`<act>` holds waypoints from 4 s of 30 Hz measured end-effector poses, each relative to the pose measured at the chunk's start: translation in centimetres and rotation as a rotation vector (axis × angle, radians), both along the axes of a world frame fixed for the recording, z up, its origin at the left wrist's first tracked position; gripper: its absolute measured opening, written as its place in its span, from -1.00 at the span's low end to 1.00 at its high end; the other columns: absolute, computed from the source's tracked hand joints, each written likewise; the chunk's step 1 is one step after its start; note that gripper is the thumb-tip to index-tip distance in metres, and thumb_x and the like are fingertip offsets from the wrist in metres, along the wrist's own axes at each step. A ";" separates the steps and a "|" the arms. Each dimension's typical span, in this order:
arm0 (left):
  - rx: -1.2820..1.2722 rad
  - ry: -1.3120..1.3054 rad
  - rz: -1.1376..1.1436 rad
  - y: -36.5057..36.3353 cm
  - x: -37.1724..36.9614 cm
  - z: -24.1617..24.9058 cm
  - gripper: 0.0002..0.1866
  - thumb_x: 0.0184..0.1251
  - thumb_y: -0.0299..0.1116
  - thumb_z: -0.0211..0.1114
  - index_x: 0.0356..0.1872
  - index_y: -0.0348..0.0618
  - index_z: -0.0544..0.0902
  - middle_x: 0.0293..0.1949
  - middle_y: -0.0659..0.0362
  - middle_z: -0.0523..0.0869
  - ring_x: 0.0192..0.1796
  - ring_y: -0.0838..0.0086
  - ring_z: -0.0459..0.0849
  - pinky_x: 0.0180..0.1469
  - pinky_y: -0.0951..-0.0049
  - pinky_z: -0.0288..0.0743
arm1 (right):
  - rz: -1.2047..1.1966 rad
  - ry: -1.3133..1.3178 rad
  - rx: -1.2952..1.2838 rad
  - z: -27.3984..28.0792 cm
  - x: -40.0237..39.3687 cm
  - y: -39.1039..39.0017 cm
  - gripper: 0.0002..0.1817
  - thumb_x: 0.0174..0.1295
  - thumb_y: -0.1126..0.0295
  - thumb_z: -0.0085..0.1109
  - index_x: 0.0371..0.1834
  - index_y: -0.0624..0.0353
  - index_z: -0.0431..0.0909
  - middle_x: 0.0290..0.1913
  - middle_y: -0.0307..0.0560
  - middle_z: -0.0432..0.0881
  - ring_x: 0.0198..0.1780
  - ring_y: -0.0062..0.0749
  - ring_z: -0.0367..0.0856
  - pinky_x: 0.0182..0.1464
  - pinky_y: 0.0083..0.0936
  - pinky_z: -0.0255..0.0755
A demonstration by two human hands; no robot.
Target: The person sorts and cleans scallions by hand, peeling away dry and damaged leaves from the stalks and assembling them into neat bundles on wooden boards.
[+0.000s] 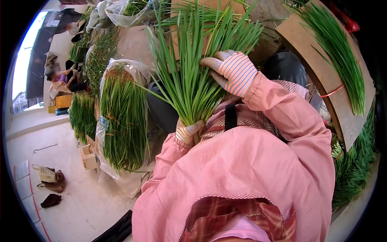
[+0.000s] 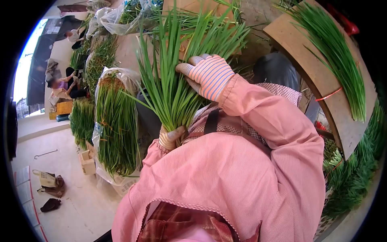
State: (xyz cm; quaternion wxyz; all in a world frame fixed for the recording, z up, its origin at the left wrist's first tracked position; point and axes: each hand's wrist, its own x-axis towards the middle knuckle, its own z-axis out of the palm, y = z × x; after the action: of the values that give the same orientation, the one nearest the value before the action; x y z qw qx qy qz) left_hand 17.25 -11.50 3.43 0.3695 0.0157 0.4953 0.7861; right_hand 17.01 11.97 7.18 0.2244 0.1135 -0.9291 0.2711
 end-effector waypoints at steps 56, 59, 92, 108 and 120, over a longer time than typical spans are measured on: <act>-0.037 0.518 0.372 1.2 -14.2 8.3 -0.64 -0.16 -0.51 0.31 -0.23 -0.10 0.46 -0.61 0.18 0.51 -0.73 0.46 0.45 -0.75 0.59 0.28 | -0.600 0.367 -1.239 -5.3 -1.1 10.9 -0.86 0.10 0.38 0.04 -0.36 0.21 0.43 -0.45 -0.32 0.40 -0.38 -0.65 0.30 -0.33 -0.69 0.26; 0.063 0.497 0.354 2.2 -18.1 10.8 -0.66 -0.15 -0.48 0.34 -0.26 -0.09 0.47 -0.60 0.16 0.54 -0.73 0.43 0.48 -0.79 0.54 0.32 | -0.341 0.070 -1.533 -10.7 -0.6 8.3 -0.93 0.11 0.44 -0.01 -0.45 0.18 0.41 -0.47 -0.29 0.40 -0.41 -0.62 0.31 -0.32 -0.68 0.30; 0.561 -0.491 0.090 10.8 -7.7 -2.4 -0.25 -0.19 0.04 0.34 0.05 -0.12 0.33 -0.03 0.13 0.45 0.04 0.23 0.40 0.12 0.21 0.27 | 0.061 -0.622 -0.566 -2.9 -1.2 -0.4 -0.23 -0.30 0.40 0.33 0.05 0.27 0.13 -0.15 0.06 0.46 -0.11 -0.23 0.43 -0.05 -0.44 0.34; 0.553 -0.306 -0.351 28.7 -1.6 2.9 -0.60 -0.03 -0.18 0.21 -0.13 -0.08 0.47 -0.18 0.08 0.54 -0.13 0.19 0.50 0.01 0.07 0.33 | -0.670 -0.517 -0.128 0.7 15.9 11.8 -0.32 -0.21 0.43 0.16 0.08 0.22 0.15 -0.26 0.23 0.44 -0.21 0.07 0.45 -0.14 -0.26 0.34; 0.056 -0.059 -0.015 36.8 -11.2 2.6 -0.69 0.09 -0.23 0.13 -0.13 -0.07 0.42 -0.07 0.20 0.46 0.00 0.30 0.41 0.03 0.15 0.31 | -1.258 -0.989 0.223 -0.2 31.0 29.1 -0.27 -0.19 0.45 0.19 0.14 -0.01 0.09 0.00 0.09 0.34 0.00 -0.04 0.37 -0.02 -0.31 0.33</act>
State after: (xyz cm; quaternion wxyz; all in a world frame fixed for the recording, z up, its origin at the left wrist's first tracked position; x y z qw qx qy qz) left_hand 6.10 25.32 5.99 0.3892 0.0068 0.4619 0.7969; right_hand 48.05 41.02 6.95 -0.1148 -0.5422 -0.8322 0.0187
